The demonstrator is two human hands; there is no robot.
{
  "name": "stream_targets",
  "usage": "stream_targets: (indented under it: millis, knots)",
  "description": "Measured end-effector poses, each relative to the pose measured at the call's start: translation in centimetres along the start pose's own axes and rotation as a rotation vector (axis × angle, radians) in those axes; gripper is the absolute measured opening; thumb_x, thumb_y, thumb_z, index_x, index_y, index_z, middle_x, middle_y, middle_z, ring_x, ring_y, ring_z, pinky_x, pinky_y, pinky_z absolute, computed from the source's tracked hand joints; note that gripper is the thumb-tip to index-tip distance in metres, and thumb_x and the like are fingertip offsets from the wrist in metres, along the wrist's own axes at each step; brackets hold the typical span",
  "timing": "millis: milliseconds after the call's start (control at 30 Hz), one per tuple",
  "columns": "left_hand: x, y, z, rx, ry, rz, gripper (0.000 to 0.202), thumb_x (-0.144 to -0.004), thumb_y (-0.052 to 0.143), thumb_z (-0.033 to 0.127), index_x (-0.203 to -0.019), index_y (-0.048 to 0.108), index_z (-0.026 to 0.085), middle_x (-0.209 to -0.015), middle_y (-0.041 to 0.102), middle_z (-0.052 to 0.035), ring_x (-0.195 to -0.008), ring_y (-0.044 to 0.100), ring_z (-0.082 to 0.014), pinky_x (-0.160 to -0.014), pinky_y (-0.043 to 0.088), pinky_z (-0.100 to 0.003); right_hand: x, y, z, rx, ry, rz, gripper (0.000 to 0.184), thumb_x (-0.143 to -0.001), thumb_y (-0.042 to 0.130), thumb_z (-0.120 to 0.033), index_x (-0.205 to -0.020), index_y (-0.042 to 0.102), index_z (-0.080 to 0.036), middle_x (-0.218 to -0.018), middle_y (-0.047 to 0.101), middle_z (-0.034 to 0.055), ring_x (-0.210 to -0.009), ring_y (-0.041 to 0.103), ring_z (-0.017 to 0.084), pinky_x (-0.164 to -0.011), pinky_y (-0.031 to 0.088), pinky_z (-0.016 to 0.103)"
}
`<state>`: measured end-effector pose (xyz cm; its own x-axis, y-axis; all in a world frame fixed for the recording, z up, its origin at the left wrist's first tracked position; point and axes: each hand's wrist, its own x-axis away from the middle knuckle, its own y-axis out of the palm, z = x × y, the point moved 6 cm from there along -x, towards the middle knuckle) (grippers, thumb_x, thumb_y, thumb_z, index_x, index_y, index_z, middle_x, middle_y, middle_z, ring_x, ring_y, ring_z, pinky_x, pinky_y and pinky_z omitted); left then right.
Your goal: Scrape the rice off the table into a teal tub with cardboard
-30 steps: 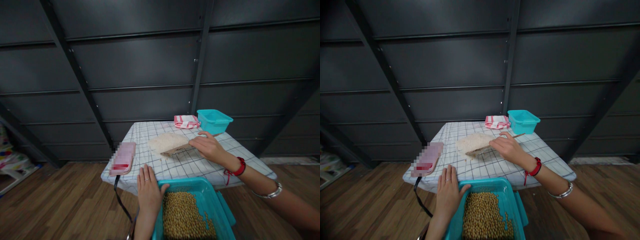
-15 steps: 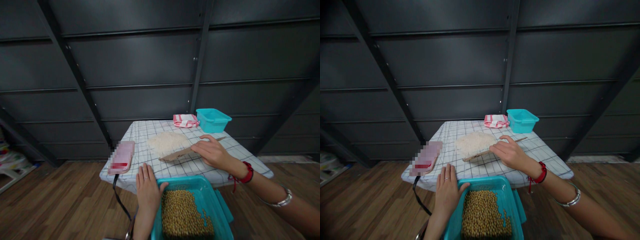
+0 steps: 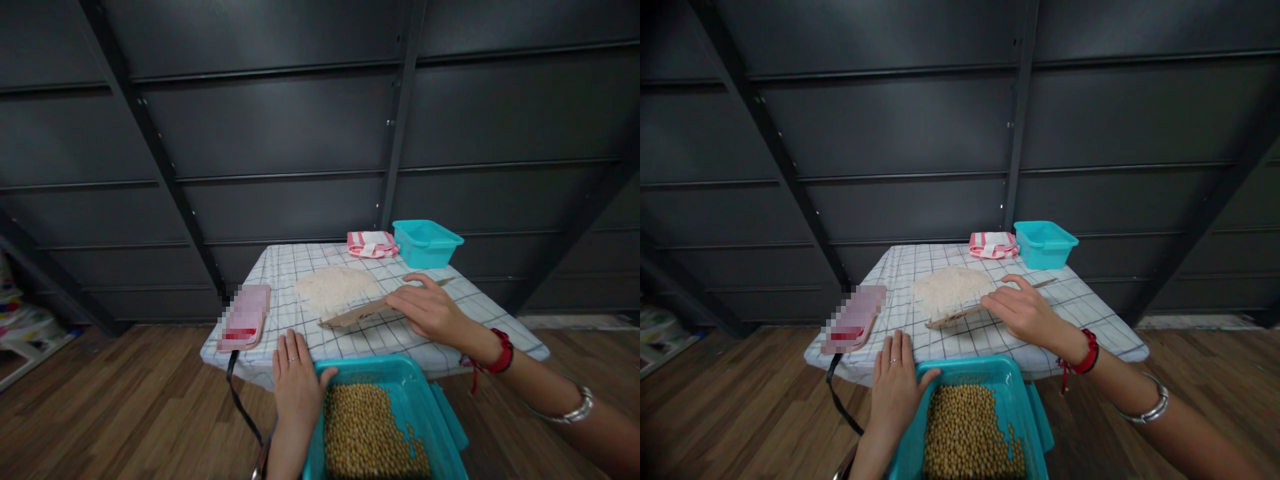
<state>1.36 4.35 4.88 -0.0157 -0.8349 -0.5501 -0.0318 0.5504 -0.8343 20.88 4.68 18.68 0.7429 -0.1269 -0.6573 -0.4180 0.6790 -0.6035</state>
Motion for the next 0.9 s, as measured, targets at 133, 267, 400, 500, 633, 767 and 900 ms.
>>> stream_targets:
  millis: [133, 267, 400, 500, 633, 767, 900]
  knots:
    - [0.04, 0.11, -0.05, -0.005, -0.001, 0.004, 0.076, -0.077, 0.041, 0.061, -0.122, 0.047, 0.001, -0.128, 0.048, -0.025, -0.12, 0.041, -0.0368, -0.095, 0.036, -0.05, -0.46, 0.25, 0.0, 0.023, -0.002, -0.006, 0.037, -0.074, 0.033, 0.003, -0.099, 0.05, -0.019, -0.075, 0.065, 0.0014, -0.067, 0.058, 0.014, -0.081, 0.038, 0.035]
    - [0.1, 0.26, -0.11, 0.012, 0.009, -0.003, 0.076, -0.077, 0.039, 0.061, -0.124, 0.045, 0.002, -0.128, 0.047, -0.0255, -0.121, 0.04, -0.0366, -0.096, 0.035, -0.051, -0.46, 0.38, -0.28, 0.003, -0.021, -0.024, 0.036, -0.075, 0.033, 0.002, -0.099, 0.051, -0.018, -0.074, 0.064, 0.0012, -0.066, 0.057, 0.015, -0.081, 0.038, 0.035]
    - [0.08, 0.16, -0.06, 0.005, 0.008, -0.002, 0.076, -0.077, 0.039, 0.062, -0.124, 0.046, 0.002, -0.129, 0.047, -0.0252, -0.12, 0.04, -0.0367, -0.096, 0.035, -0.051, -0.25, 0.13, -0.14, -0.006, -0.006, -0.011, 0.038, -0.075, 0.032, 0.001, -0.1, 0.051, -0.019, -0.074, 0.065, 0.0011, -0.066, 0.057, 0.015, -0.082, 0.038, 0.036]
    - [0.02, -0.02, -0.01, -0.009, -0.002, 0.006, 0.076, -0.077, 0.04, 0.062, -0.122, 0.047, 0.002, -0.128, 0.048, -0.0242, -0.12, 0.041, -0.0364, -0.096, 0.035, -0.049, -0.48, 0.25, 0.13, 0.021, 0.011, -0.007, 0.039, -0.074, 0.031, 0.002, -0.1, 0.051, -0.02, -0.076, 0.065, 0.0009, -0.067, 0.058, 0.014, -0.082, 0.038, 0.036]
    - [-0.03, -0.24, 0.03, -0.01, -0.007, 0.012, 0.077, -0.075, 0.043, 0.062, -0.122, 0.048, 0.001, -0.127, 0.049, -0.0238, -0.119, 0.042, -0.0366, -0.095, 0.036, -0.049, -0.71, 0.54, -0.08, 0.027, -0.011, -0.015, 0.037, -0.075, 0.032, 0.002, -0.098, 0.05, -0.019, -0.075, 0.065, 0.0011, -0.065, 0.057, 0.014, -0.08, 0.038, 0.035]
    - [-0.06, -0.24, 0.06, 0.0, -0.002, 0.006, 0.077, -0.074, 0.046, 0.061, -0.122, 0.047, 0.0, -0.127, 0.048, -0.0249, -0.119, 0.042, -0.0372, -0.095, 0.036, -0.049, -0.4, 0.12, -0.37, 0.016, -0.017, -0.01, 0.037, -0.075, 0.031, 0.002, -0.1, 0.049, -0.019, -0.072, 0.065, 0.0004, -0.065, 0.057, 0.014, -0.081, 0.039, 0.035]
    - [-0.07, -0.15, -0.06, 0.001, -0.007, 0.01, 0.077, -0.075, 0.044, 0.062, -0.121, 0.048, 0.001, -0.127, 0.049, -0.0244, -0.119, 0.042, -0.0366, -0.095, 0.036, -0.049, -0.45, -0.3, -0.51, -0.002, -0.021, 0.006, 0.035, -0.075, 0.032, 0.002, -0.099, 0.049, -0.018, -0.074, 0.065, 0.0014, -0.065, 0.056, 0.014, -0.081, 0.039, 0.035]
